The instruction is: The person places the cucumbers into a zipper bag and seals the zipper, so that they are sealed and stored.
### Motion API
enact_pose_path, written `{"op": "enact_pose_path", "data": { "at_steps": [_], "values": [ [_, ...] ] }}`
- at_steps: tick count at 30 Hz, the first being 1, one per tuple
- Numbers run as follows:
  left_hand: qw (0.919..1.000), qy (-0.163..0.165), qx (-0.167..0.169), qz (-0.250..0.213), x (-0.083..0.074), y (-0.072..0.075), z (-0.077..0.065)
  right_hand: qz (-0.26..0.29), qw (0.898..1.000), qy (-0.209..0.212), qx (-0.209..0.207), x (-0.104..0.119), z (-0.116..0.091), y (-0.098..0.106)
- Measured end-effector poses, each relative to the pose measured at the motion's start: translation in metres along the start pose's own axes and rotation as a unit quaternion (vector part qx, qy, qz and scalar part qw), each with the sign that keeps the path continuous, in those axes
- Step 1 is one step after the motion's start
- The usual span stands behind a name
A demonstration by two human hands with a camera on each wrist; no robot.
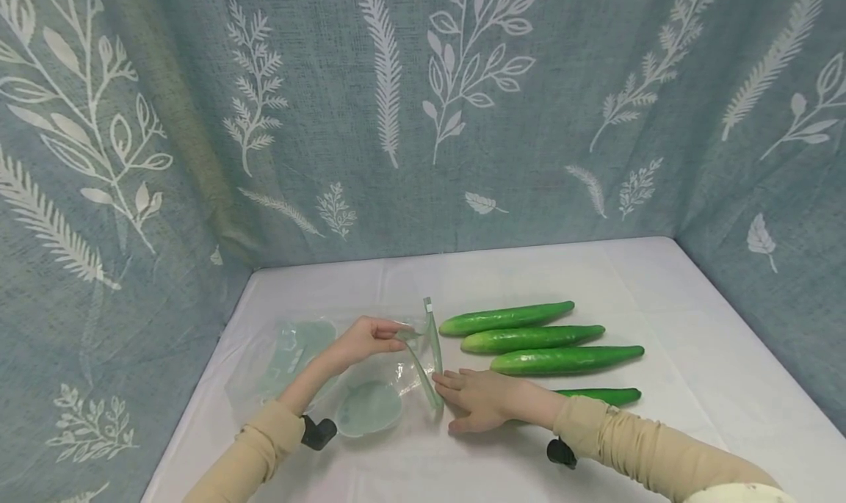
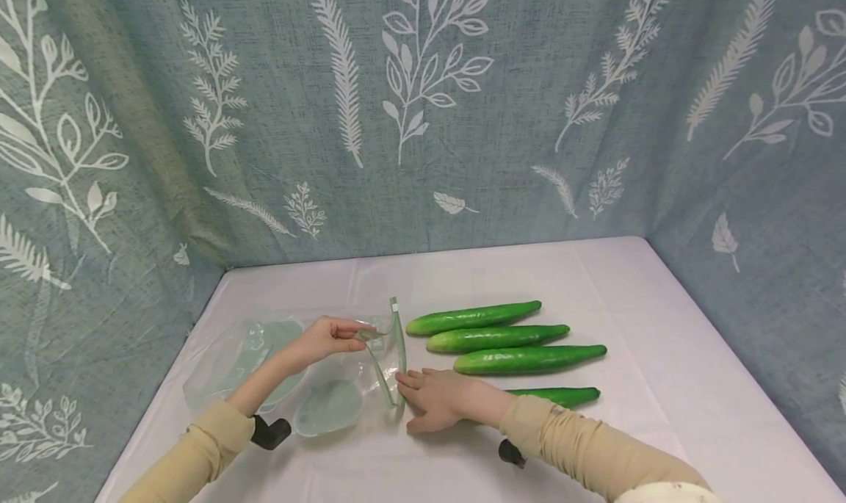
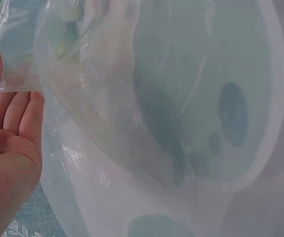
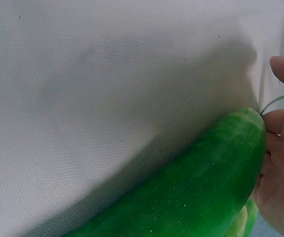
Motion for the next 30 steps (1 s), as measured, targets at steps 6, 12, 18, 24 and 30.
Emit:
{"op": "enact_pose_path", "data": {
  "at_steps": [6, 12, 18, 24, 30],
  "values": [
    [0.9997, 0.018, -0.017, -0.003, 0.003, 0.005, 0.0, -0.006, 1.0, -0.001, 0.001, 0.0, 0.0, 0.0],
    [1.0, 0.006, -0.001, -0.005, 0.002, 0.0, -0.001, -0.013, 1.0, 0.003, -0.002, 0.001, 0.0, 0.0],
    [0.9997, -0.004, 0.004, -0.023, 0.003, -0.004, 0.0, -0.017, 1.0, 0.008, -0.006, 0.003, -0.001, 0.001],
    [0.9994, -0.005, 0.001, -0.034, 0.004, -0.004, 0.002, -0.007, 1.0, 0.01, -0.014, 0.003, -0.001, 0.001],
    [0.9987, -0.014, 0.011, -0.047, 0.003, -0.006, 0.002, 0.006, 1.0, 0.008, -0.024, -0.003, 0.0, -0.003]
  ]
}}
Point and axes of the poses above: each hand's wrist, its own z-axis towards the middle knuckle, its own y-axis out of the back of the hand, x = y × z, the point moved 10 cm from there along z, towards the middle knuckle, and after that the axes turned 10 degrees about y, right-handed, at the moved point
